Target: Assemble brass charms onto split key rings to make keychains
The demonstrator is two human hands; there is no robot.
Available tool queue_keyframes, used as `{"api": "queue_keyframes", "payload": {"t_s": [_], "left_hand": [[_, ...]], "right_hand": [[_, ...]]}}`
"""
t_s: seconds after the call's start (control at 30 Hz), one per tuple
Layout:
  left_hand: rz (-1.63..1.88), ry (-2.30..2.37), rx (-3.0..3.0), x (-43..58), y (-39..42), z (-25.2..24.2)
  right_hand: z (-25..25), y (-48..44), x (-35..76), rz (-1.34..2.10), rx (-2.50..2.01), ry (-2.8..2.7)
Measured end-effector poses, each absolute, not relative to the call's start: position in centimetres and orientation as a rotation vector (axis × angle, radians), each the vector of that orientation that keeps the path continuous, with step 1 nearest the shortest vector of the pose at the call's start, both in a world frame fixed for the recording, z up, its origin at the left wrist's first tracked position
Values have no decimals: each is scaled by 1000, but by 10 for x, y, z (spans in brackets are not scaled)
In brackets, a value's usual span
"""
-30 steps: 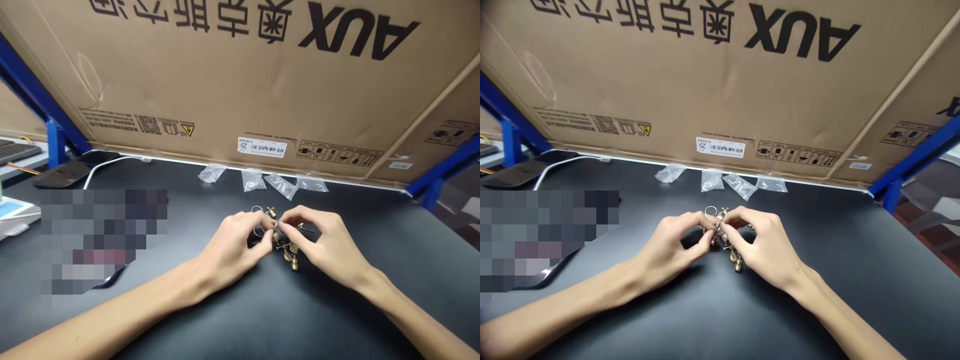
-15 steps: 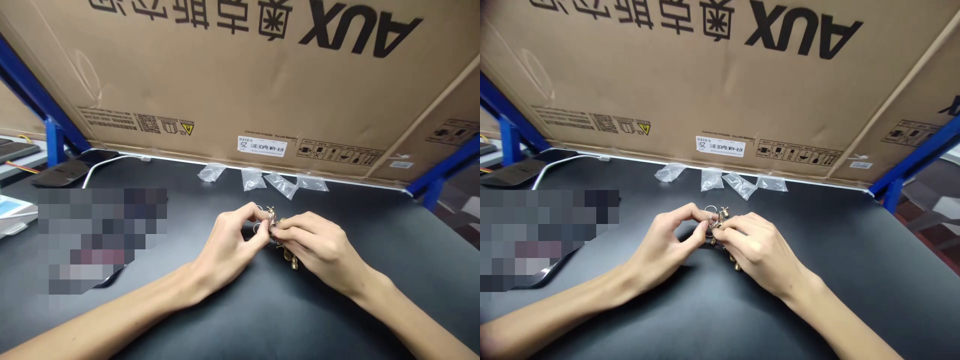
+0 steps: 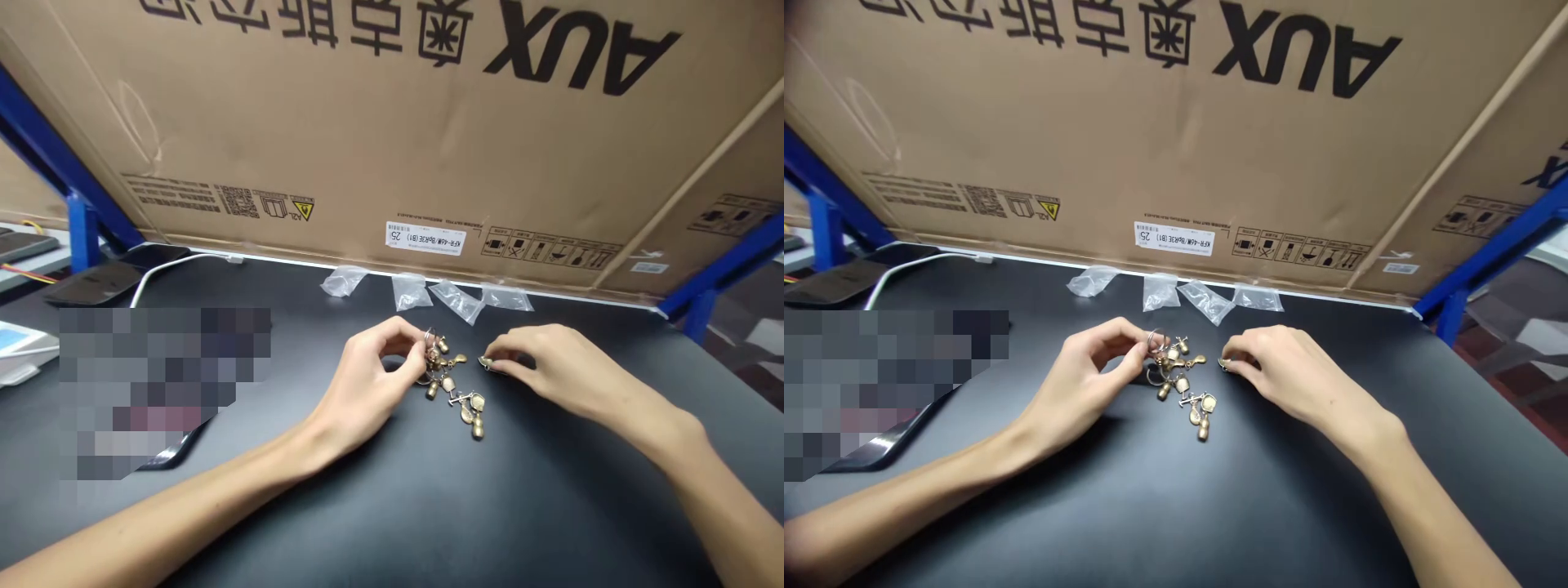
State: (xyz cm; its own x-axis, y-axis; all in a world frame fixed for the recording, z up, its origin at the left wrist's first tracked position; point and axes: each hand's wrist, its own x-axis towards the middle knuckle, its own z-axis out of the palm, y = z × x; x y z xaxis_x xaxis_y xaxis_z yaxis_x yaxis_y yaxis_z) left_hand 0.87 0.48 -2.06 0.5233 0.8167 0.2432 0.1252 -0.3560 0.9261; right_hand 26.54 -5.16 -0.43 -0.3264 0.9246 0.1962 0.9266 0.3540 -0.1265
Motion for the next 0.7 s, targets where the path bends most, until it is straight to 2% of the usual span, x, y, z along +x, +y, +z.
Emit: {"api": "queue_keyframes", "payload": {"t_s": [0.37, 0.7], "left_hand": [[927, 784, 1828, 8, 4, -22], [936, 652, 2126, 8, 1, -23]], "right_hand": [[-4, -51, 260, -134, -1654, -2376], [4, -61, 225, 230, -1540, -2021]]}}
